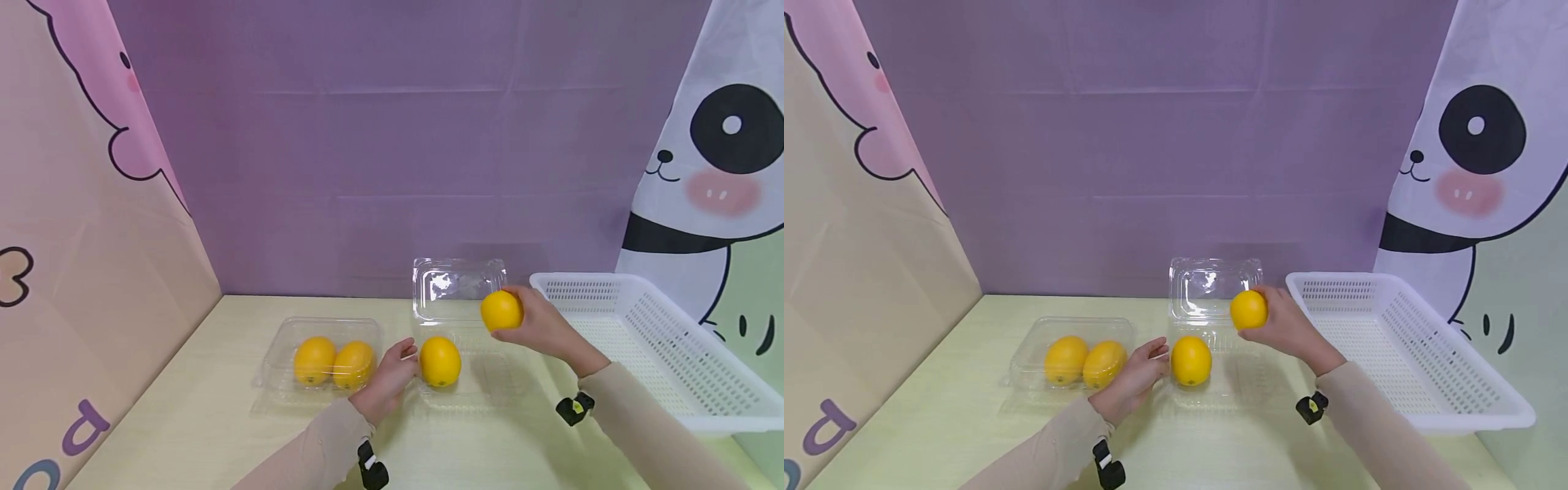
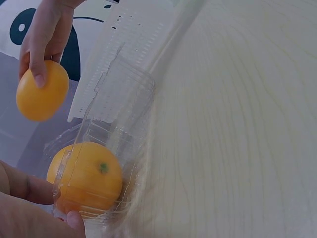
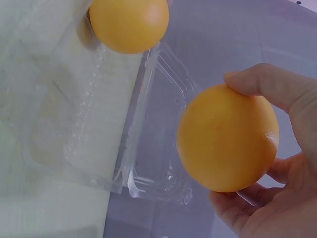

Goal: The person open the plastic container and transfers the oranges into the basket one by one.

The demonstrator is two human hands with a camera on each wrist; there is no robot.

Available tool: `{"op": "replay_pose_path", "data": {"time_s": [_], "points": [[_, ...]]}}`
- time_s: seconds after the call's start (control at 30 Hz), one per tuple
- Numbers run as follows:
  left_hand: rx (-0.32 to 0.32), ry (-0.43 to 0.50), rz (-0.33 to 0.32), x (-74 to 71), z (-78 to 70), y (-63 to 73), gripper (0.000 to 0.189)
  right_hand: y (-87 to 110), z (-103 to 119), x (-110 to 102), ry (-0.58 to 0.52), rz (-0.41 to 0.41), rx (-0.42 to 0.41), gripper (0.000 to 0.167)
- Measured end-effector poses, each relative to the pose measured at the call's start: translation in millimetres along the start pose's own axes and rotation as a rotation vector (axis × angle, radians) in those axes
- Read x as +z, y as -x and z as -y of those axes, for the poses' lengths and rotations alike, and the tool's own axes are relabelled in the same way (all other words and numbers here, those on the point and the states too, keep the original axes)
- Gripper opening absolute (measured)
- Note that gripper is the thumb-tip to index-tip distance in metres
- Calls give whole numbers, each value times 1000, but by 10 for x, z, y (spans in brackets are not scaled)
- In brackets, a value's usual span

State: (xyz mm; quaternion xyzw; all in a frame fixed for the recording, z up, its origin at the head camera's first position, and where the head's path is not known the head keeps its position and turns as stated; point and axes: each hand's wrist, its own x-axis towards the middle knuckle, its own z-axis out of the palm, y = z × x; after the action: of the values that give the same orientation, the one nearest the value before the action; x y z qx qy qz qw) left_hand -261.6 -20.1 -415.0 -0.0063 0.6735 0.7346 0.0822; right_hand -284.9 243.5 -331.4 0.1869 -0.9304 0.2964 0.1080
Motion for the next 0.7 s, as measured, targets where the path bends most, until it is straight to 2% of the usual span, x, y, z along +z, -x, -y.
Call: {"op": "replay_pose_path", "data": {"time_s": [0.27, 0.7], "points": [[-16, -5, -8, 3, -5, -6, 73, -25, 16, -109, 22, 9, 13, 80], [-5, -2, -8, 1, 19, -7, 72, -6, -9, -261, 58, 5, 20, 78]]}}
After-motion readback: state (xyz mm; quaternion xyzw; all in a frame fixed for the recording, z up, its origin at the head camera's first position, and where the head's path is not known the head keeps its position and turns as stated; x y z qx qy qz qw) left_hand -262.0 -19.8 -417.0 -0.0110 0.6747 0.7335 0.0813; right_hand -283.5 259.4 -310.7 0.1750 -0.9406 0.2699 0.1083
